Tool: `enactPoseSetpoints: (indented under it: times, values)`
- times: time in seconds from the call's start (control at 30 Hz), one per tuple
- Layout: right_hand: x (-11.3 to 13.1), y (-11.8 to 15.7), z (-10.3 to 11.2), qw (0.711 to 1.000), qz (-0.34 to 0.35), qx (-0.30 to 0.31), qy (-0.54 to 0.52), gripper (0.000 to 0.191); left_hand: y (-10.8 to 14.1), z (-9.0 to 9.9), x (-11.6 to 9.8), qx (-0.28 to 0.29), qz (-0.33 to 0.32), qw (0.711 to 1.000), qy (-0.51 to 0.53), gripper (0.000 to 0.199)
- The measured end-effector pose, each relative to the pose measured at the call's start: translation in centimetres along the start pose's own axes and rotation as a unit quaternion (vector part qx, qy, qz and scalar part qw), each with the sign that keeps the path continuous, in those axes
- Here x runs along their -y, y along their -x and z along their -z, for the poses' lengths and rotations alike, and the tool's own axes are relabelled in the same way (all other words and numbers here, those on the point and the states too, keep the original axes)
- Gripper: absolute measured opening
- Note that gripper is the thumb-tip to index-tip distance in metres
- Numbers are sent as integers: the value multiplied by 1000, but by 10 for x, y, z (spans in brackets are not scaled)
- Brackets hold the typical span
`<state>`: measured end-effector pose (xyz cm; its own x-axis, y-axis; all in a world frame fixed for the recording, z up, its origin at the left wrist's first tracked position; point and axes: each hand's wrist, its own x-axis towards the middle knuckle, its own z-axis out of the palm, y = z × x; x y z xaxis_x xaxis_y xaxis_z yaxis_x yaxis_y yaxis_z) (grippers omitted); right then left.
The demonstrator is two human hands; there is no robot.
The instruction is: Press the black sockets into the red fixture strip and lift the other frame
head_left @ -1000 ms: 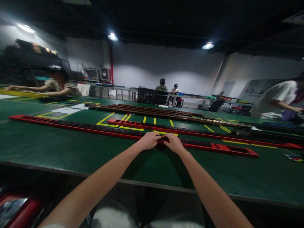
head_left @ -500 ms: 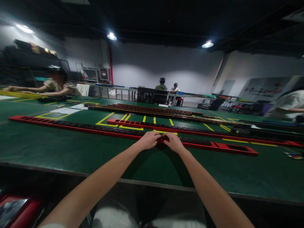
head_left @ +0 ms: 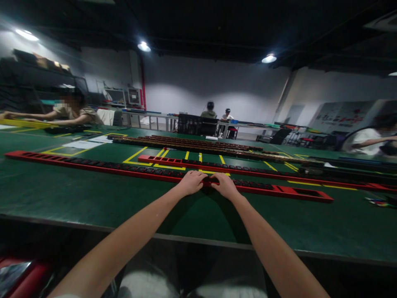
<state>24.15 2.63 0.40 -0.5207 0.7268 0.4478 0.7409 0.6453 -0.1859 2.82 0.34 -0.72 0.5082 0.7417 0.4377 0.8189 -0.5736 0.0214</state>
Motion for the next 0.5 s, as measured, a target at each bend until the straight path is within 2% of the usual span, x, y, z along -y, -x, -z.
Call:
enactPoseSetpoints:
  times: [0.33, 0.5]
  values:
    - [2, 0, 1, 1000, -3, 6, 8, 28, -2, 5, 7, 61, 109, 991, -45, 53]
    - [5, 0, 7, 997, -15, 33, 66, 49, -6, 8, 9, 65, 117, 990, -41, 51]
